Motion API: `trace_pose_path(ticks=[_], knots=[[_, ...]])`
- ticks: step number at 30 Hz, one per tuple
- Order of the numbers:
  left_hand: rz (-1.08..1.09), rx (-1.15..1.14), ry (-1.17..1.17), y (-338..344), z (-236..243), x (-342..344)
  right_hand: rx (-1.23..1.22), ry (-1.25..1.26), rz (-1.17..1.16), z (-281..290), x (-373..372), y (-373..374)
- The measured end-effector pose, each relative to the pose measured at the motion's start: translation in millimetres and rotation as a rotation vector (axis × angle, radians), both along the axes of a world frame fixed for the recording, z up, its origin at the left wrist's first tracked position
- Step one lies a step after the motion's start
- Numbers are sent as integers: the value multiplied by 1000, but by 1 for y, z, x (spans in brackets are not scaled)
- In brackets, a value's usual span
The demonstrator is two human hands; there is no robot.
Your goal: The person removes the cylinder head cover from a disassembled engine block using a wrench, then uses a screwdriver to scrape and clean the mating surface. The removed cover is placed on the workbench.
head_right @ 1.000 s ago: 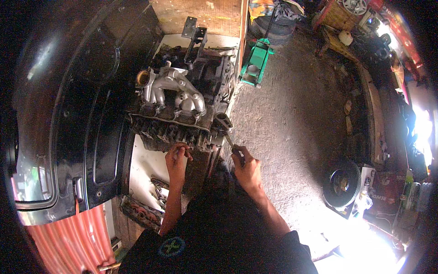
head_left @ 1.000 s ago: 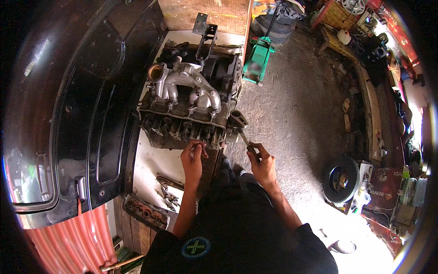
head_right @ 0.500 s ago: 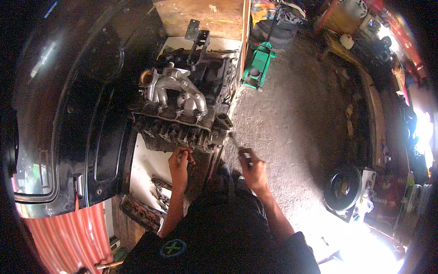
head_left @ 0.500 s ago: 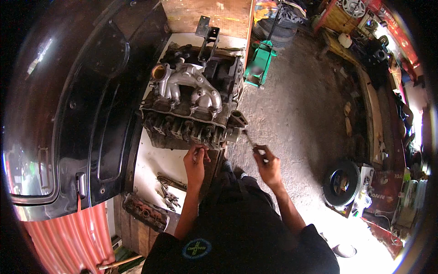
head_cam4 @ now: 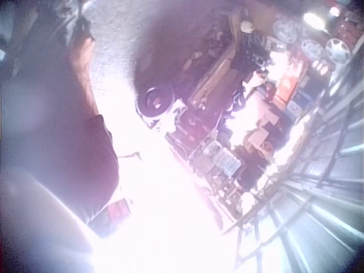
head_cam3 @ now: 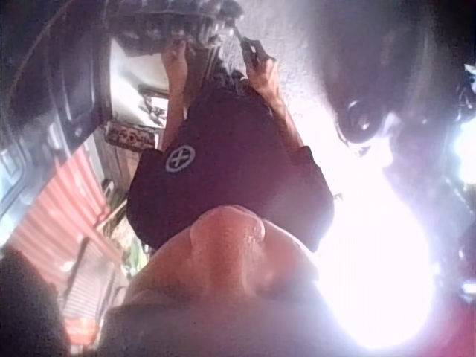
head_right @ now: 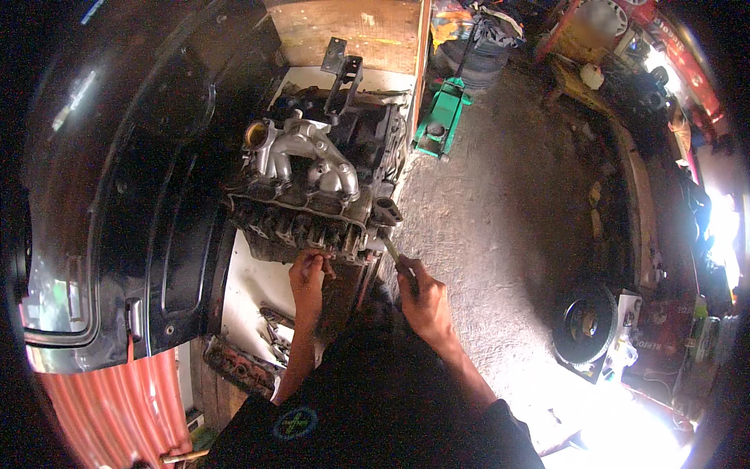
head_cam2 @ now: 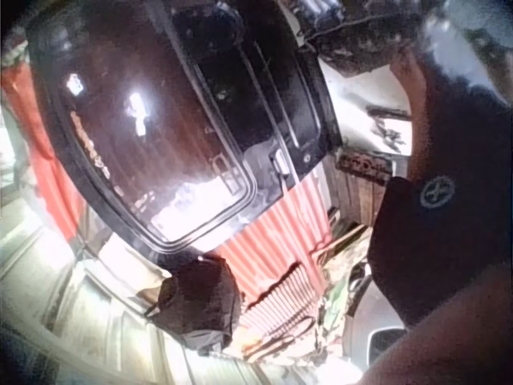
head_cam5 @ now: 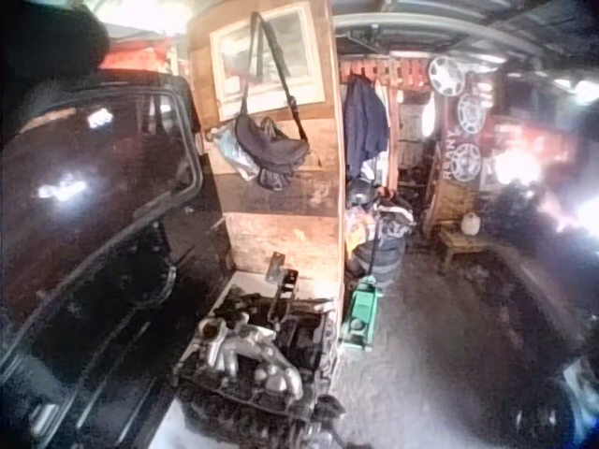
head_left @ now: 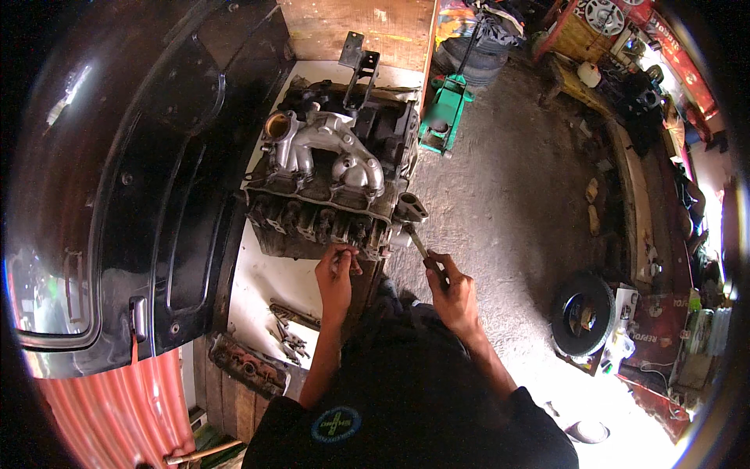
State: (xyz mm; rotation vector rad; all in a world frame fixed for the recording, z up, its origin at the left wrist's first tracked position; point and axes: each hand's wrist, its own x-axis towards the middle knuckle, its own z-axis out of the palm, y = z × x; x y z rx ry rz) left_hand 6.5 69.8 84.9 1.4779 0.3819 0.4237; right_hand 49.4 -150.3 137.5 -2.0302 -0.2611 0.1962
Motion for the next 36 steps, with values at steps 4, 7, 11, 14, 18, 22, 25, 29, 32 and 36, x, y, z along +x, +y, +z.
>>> trace_pose_path(ticks=[4, 7, 11, 14, 18, 22, 25, 29, 32, 36], knots=[[10, -3, 4, 2, 5, 1, -64, -280, 128, -16, 22, 16], [16, 53, -14, 10, 4, 2, -191, -229, 129, -17, 28, 25], [6, -30, -4, 21, -7, -1, -331, -182, 51, -13, 27, 41], [-10, -51, -7, 20, -4, -1, -280, -195, 22, -20, 20, 40], [-43, -23, -7, 16, 1, 5, -245, -222, 38, -22, 17, 31], [-94, 46, 20, 19, -5, 3, -334, -154, 3, -26, 20, 50], [-64, -47, -25, 13, -5, 3, -138, -193, 4, -26, 9, 36], [-114, -13, 54, 9, -6, -5, -98, -118, -20, -21, 23, 43], [-131, -13, 86, 11, -12, -9, -40, -98, -39, -25, 15, 42], [-105, -14, 38, 9, -7, 1, -16, -130, -53, -23, 3, 36]])
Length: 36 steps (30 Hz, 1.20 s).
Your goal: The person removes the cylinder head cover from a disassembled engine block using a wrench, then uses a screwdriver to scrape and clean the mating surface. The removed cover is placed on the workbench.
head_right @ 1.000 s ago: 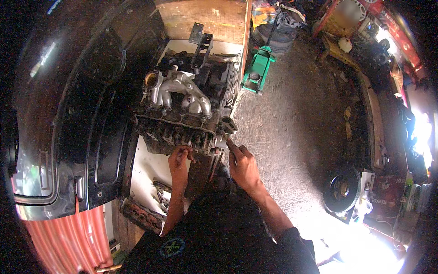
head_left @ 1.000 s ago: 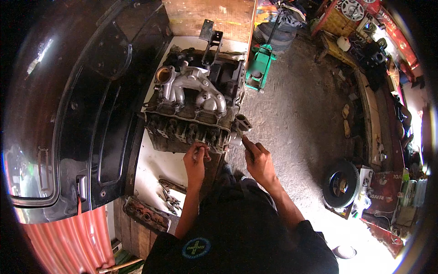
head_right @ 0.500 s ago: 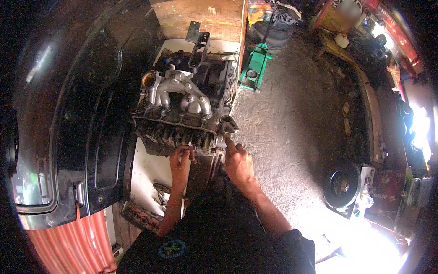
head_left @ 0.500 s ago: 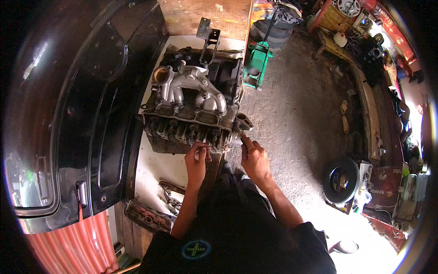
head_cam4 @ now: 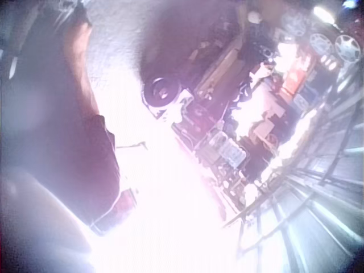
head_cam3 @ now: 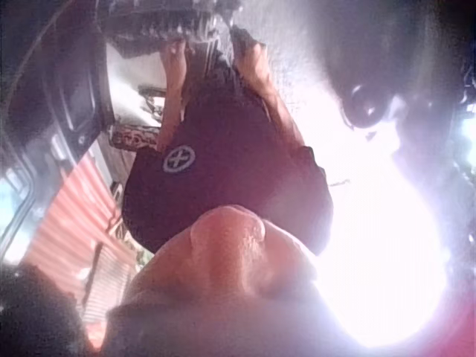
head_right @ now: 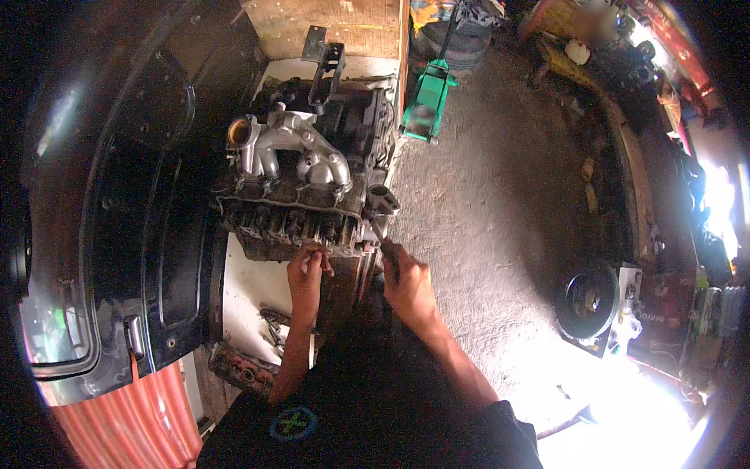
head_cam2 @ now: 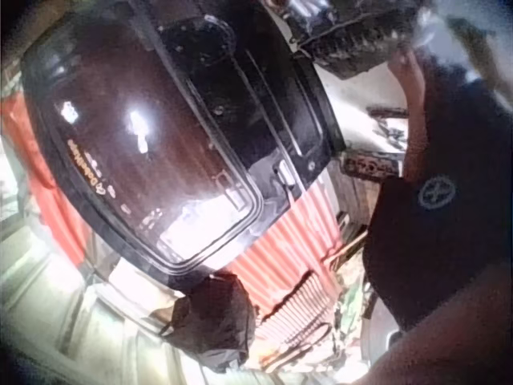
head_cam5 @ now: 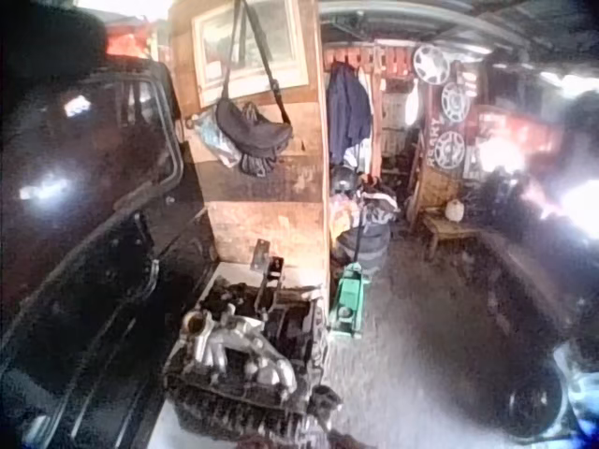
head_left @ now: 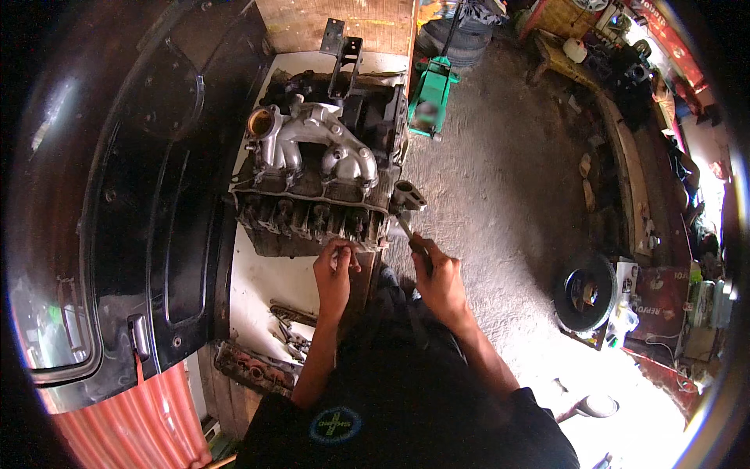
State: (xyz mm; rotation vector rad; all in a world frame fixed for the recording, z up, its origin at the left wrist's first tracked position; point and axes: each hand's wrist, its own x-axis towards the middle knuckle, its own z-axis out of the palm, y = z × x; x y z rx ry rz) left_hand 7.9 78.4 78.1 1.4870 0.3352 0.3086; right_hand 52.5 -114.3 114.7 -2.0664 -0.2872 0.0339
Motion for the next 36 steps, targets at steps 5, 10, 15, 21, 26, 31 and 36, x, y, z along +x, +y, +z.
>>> trace_pose_path(ticks=[5, 10, 15, 21, 26, 31, 36], knots=[[-31, -4, -8, 9, 1, 4, -15, 57, -34, 4, 13, 12], [-20, 25, -34, 12, 13, 13, 1, -15, -12, 3, -2, 6], [-13, 18, -8, 9, 9, 12, -69, 144, -29, 3, 10, 9], [-9, -9, -12, 3, 12, 11, -84, 155, 39, 17, -11, 5], [5, 50, 8, 3, 7, 2, -53, 115, -3, -4, -26, 7], [40, -25, -18, 2, 10, -11, 50, 32, -21, -8, -20, -9], [26, -41, -21, 10, 2, -26, -74, 24, 50, -22, -28, -8]])
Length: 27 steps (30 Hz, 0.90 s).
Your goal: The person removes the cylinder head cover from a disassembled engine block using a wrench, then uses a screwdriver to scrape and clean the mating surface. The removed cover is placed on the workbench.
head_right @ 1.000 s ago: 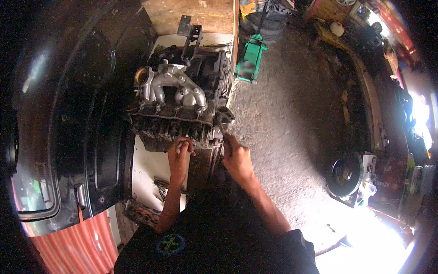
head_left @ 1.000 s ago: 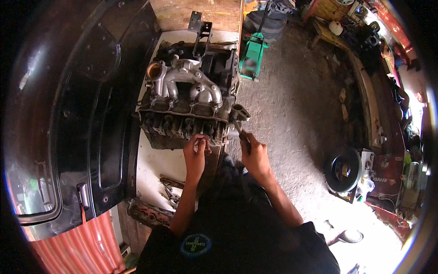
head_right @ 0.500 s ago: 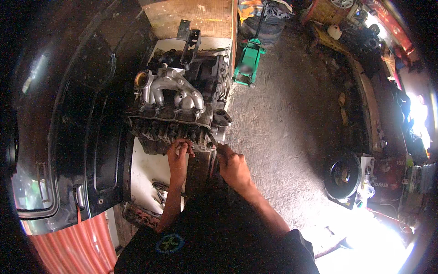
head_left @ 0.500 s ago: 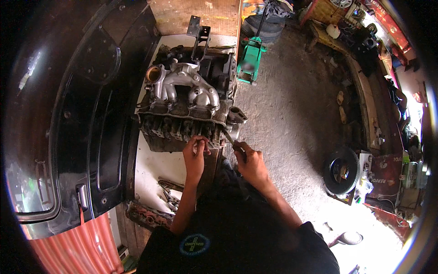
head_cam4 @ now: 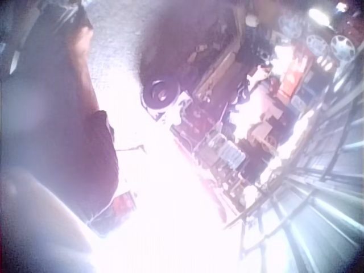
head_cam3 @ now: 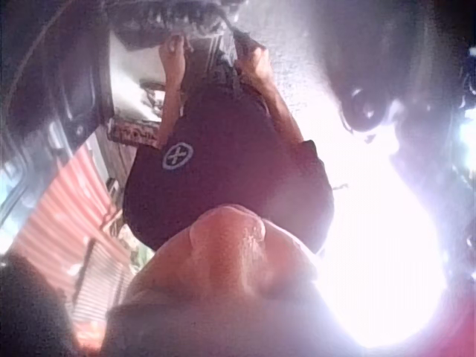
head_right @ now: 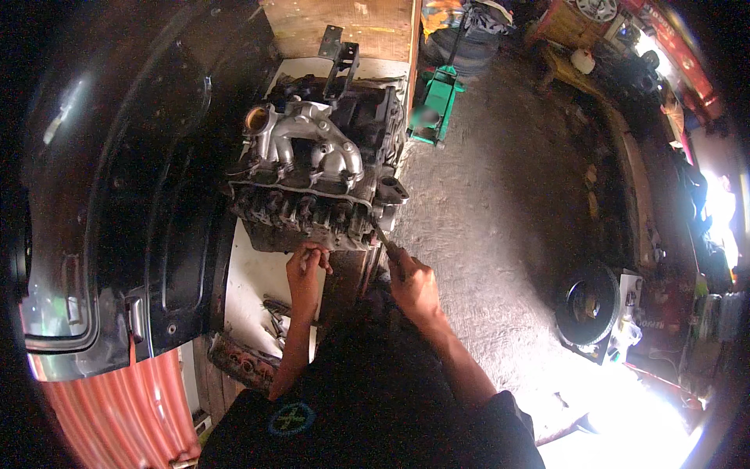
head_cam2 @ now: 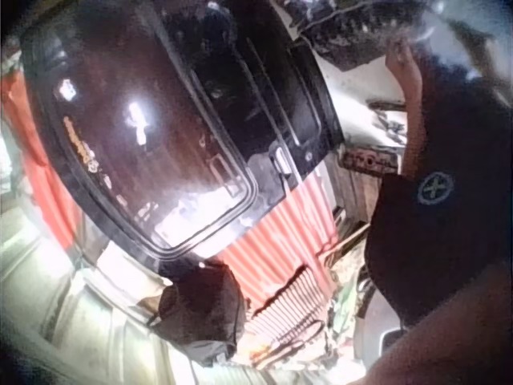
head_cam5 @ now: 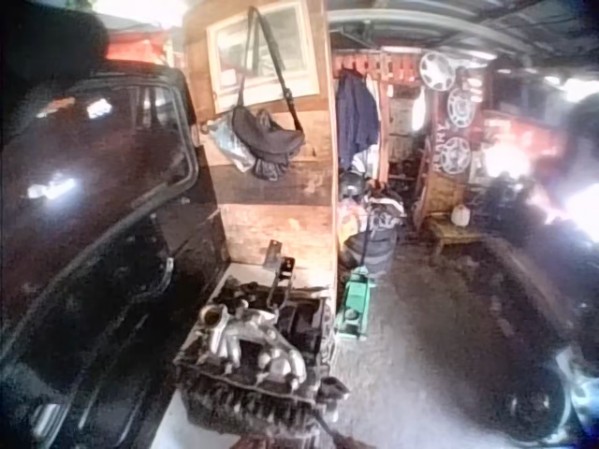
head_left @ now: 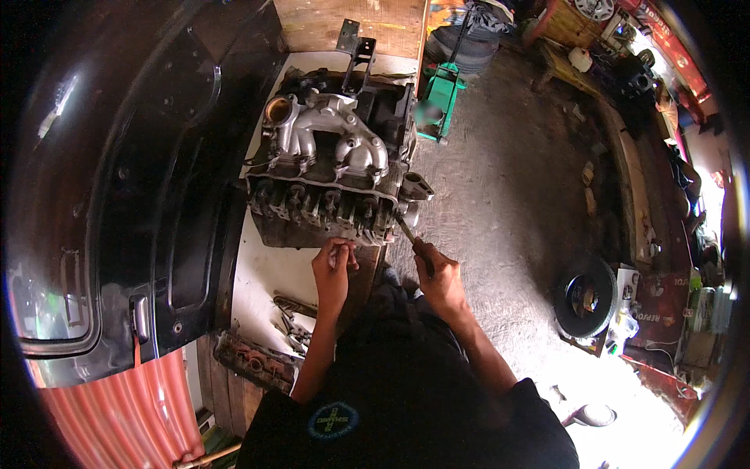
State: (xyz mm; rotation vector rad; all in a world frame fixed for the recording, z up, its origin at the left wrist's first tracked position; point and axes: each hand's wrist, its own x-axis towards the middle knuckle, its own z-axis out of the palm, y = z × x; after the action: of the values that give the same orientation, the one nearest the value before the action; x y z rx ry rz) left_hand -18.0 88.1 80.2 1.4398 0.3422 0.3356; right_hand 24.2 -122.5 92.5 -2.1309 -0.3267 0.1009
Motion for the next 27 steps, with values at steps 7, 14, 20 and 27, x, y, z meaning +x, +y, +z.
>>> trace_pose_path(ticks=[7, 14, 20, 27], knots=[[7, 37, 3, 4, 2, -10, 40, -81, -19, 6, 6, -12], [16, 20, -11, -7, 8, -1, -26, -187, 211, 4, 40, -35], [27, 38, -71, -6, 5, 14, -239, -179, 331, 21, 55, -45], [55, 18, -88, -21, -7, 11, -286, -302, 340, 14, 73, -39]])
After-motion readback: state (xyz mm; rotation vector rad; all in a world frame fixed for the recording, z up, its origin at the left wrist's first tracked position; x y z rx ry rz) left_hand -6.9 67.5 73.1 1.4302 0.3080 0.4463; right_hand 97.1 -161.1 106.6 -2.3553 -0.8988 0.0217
